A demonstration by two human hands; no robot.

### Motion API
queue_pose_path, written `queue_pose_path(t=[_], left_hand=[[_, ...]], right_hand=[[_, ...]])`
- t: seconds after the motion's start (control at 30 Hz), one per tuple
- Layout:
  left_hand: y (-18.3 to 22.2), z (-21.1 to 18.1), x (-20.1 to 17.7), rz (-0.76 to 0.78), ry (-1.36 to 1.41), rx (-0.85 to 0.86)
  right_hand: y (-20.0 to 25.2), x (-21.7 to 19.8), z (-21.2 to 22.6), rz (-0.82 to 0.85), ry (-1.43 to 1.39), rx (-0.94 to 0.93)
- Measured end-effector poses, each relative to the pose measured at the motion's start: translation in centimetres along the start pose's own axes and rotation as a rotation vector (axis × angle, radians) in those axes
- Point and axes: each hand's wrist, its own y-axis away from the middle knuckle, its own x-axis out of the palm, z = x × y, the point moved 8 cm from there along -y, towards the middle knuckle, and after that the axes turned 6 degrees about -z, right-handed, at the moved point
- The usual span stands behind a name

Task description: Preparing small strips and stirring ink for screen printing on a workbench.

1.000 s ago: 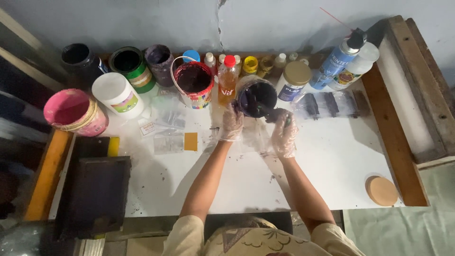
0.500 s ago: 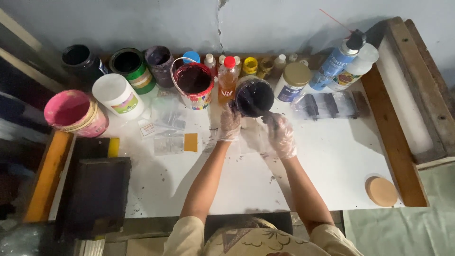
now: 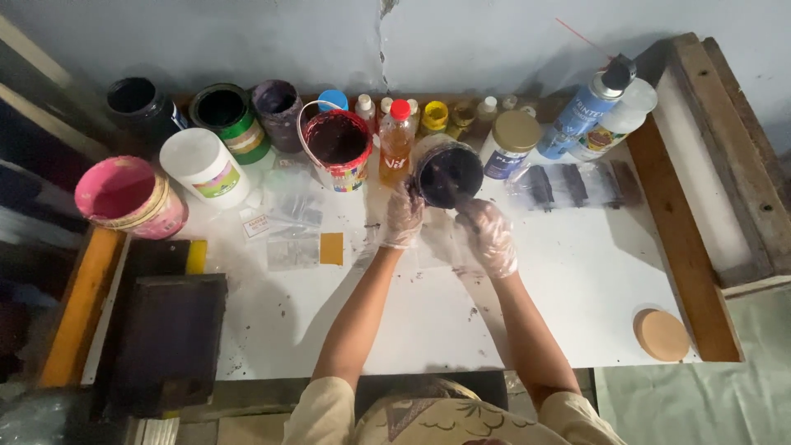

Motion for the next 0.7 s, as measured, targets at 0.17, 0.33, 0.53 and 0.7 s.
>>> queue_pose_path(t=[0.17, 0.33, 0.53, 0.7], left_hand=[[0.8, 1.3, 1.7, -0.115, 0.002, 0.107], [0.6, 1.6, 1.4, 0.042, -0.016, -0.044], [-0.3, 0.5, -0.5, 0.037, 0.224, -0.039], [-1.6, -1.6, -3.5, 0.012, 0.267, 0.000]], right_hand=[[2.3, 2.8, -1.6, 0.352, 0.009, 0.074], [0.3, 0.0, -1.2, 0.262, 0.103, 0.043], [-1.4, -1.8, -1.2, 0.063, -0.014, 0.042], [-0.1, 0.4, -0.7, 0.243, -0.058, 0.114]])
